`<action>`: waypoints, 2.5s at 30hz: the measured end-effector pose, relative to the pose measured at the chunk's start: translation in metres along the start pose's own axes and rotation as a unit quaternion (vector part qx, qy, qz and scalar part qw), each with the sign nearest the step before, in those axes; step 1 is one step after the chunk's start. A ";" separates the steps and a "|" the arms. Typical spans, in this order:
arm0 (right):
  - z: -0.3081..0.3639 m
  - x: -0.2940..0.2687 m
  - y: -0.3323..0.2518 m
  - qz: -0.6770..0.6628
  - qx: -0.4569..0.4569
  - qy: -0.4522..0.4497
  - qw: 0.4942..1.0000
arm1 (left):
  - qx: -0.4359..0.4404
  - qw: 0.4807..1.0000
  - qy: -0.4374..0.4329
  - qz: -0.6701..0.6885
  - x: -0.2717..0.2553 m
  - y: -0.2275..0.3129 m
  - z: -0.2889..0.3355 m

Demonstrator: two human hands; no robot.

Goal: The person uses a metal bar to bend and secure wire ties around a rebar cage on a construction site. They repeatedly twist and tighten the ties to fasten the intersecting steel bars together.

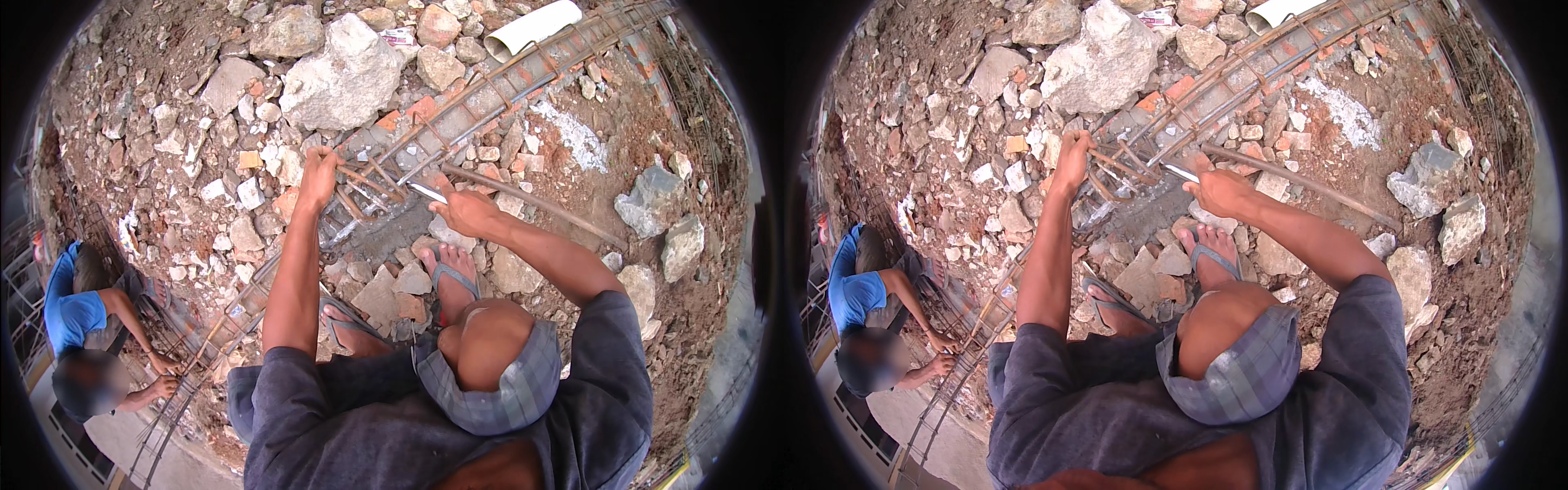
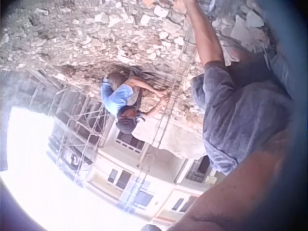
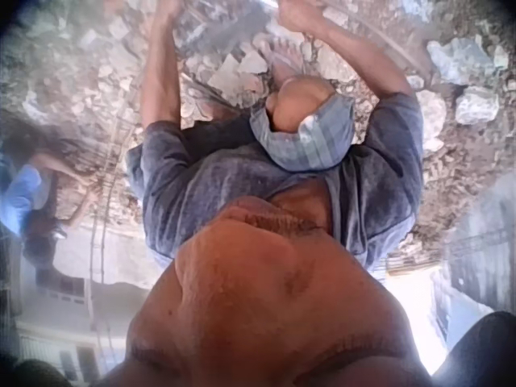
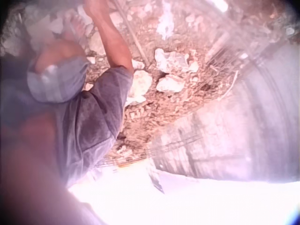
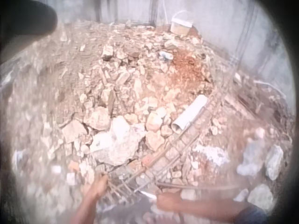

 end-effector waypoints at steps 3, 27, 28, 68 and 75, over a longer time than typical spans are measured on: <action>0.010 0.016 -0.019 -0.226 0.143 -0.104 0.958 | 0.005 1.000 -0.007 0.008 0.004 0.003 0.003; -0.014 -0.008 -0.011 -0.156 0.099 -0.135 0.973 | -0.033 0.997 -0.023 0.065 0.009 0.007 0.004; -0.017 -0.006 -0.006 -0.072 0.056 -0.067 0.994 | -0.037 0.997 -0.026 0.064 0.010 0.005 0.005; 0.153 -0.051 -0.031 0.032 0.093 0.017 0.995 | -0.029 0.998 0.047 -0.033 0.006 -0.003 0.005; 0.139 -0.100 -0.086 0.148 0.137 -0.119 0.972 | 0.091 0.968 0.232 -0.032 -0.011 0.025 0.037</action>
Point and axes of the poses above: each hand's wrist, its own z-axis away from the middle knuckle, its own x-axis out of the palm, y = z × x, the point moved 3 cm from there along -z, towards the middle knuckle, and after that the axes turned 11 degrees about y, right-handed, at the moved point
